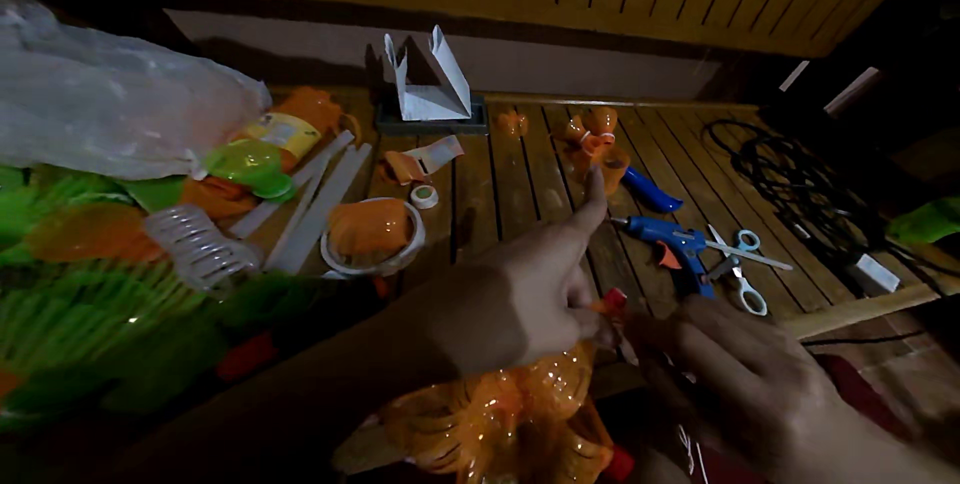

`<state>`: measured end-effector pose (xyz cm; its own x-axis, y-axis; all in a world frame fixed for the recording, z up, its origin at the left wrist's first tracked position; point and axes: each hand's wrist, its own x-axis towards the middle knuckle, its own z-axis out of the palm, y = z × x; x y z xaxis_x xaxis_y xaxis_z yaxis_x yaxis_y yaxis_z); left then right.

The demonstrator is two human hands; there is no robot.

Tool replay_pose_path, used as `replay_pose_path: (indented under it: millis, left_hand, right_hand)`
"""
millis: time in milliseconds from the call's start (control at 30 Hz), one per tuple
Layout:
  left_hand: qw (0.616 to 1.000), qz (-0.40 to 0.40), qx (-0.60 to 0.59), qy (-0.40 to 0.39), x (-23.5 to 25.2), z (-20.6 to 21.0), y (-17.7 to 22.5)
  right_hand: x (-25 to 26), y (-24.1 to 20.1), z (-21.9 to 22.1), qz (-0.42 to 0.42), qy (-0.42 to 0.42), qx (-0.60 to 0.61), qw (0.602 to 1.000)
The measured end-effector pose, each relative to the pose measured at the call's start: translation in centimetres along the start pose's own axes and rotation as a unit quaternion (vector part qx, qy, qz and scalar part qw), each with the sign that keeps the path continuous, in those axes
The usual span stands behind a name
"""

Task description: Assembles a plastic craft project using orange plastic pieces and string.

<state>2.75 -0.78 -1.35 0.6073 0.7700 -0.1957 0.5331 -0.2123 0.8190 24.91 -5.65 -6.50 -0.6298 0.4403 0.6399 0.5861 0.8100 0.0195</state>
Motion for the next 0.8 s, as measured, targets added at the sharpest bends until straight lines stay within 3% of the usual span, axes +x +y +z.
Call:
replay_pose_path:
  millis: [100,233,333,433,533,633,700,800]
  left_hand:
    - [0.997,0.075,-0.027,0.019,-0.4,-0.2,-0.6]
    - [0.989,0.128,-0.054,-0.043,-0.7,-0.4,-0.6]
    - [0.977,0.178,-0.045,-0.113,-0.7,-0.1,-0.9]
    - [0.971,0.191,-0.026,-0.138,-0.3,0.7,-1.3]
    - [0.983,0.099,-0.014,-0.154,0.0,0.7,-1.1]
    - [0.992,0.046,-0.008,-0.115,0.7,0.3,-1.7]
    - [0.995,0.016,0.025,-0.093,1.3,0.2,-1.8]
    - [0.995,-0.004,0.056,-0.078,1.6,0.0,-1.9]
  right_hand:
    - [-1.5,0.5,0.6,0.088,0.031,0.209,0.973]
    - [-1.8,2.0,0.5,0.197,-0.050,0.496,0.844]
    - [0.0,3.9,-0.6,0.225,-0.212,0.548,0.777]
    - [3.5,4.4,-1.5,0.272,-0.339,0.506,0.745]
    - [6.0,3.4,-1.8,0.307,-0.341,0.449,0.767]
    - [6.6,2.4,-2.0,0.309,-0.309,0.398,0.806]
    - [6.0,1.5,-2.0,0.264,-0.257,0.379,0.849]
    - [4.2,0.2,-1.3,0.110,-0.174,0.271,0.940]
